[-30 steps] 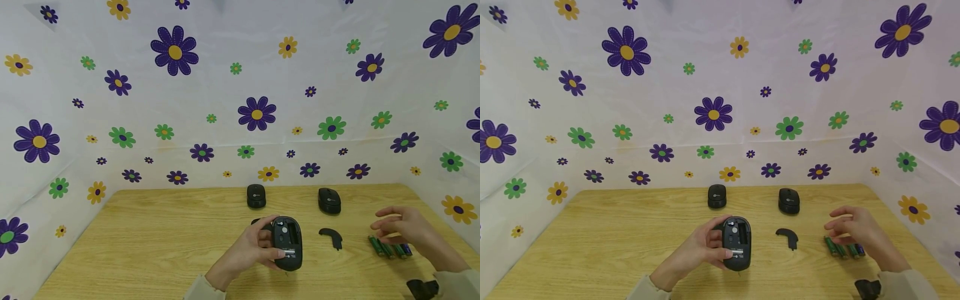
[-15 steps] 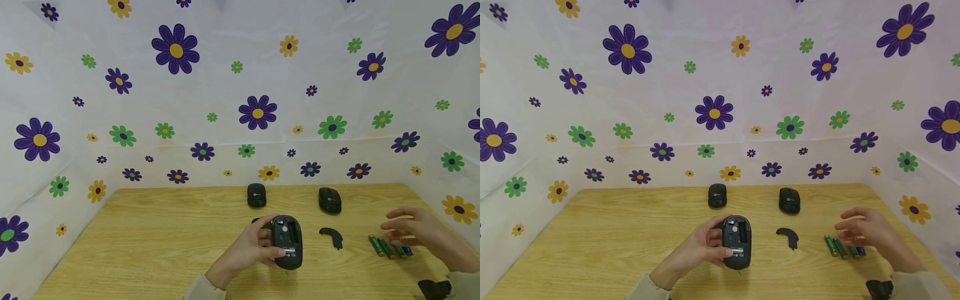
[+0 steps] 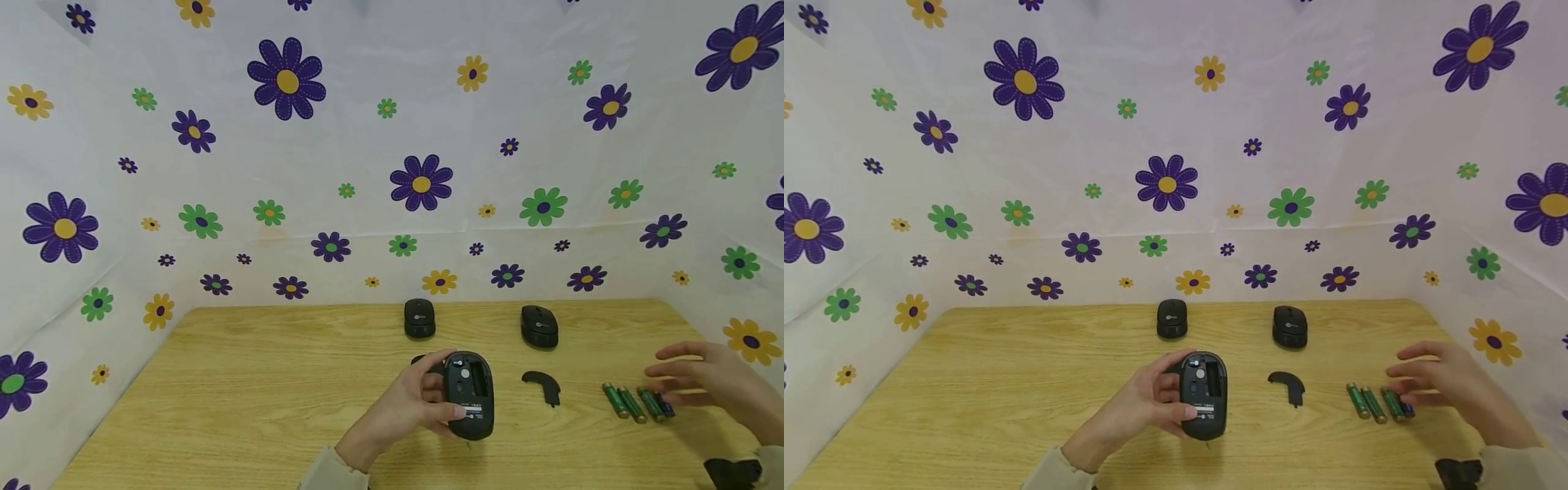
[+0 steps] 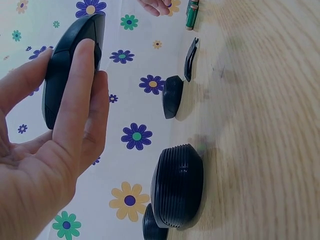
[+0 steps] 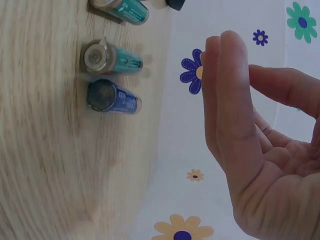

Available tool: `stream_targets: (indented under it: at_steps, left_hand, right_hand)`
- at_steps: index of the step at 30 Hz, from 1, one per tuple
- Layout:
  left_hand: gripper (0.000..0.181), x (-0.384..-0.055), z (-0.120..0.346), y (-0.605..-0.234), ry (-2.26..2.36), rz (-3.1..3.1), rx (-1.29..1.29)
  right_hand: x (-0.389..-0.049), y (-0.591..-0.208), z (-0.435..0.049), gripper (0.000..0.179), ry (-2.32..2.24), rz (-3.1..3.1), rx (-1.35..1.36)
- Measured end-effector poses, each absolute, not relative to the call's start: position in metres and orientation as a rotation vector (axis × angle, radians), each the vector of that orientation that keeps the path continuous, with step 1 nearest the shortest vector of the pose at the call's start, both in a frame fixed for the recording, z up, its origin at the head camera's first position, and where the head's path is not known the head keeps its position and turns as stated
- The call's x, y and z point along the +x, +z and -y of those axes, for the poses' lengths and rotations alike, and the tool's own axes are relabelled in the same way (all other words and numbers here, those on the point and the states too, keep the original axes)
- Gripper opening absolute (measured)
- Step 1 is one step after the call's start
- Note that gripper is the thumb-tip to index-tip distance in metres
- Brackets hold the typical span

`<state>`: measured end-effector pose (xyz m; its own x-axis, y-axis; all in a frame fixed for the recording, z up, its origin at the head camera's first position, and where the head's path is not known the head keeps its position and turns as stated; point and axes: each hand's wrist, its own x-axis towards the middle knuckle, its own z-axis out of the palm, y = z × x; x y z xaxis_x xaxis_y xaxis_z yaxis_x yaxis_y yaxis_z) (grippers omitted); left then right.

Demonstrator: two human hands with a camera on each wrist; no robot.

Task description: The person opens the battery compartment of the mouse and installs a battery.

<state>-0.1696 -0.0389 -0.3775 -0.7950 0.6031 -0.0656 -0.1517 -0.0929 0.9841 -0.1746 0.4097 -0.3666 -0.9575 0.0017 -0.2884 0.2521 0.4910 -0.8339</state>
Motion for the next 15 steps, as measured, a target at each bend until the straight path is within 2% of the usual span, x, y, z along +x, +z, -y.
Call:
stream_targets:
  at_steps: [15]
  left_hand:
    - [0.079, -0.17, 0.039, -0.378, 1.932, -1.667, 0.502]
  right_hand:
    - [-0.167, -0.369, -0.423, 0.032, -1.482, -2.45, 0.366]
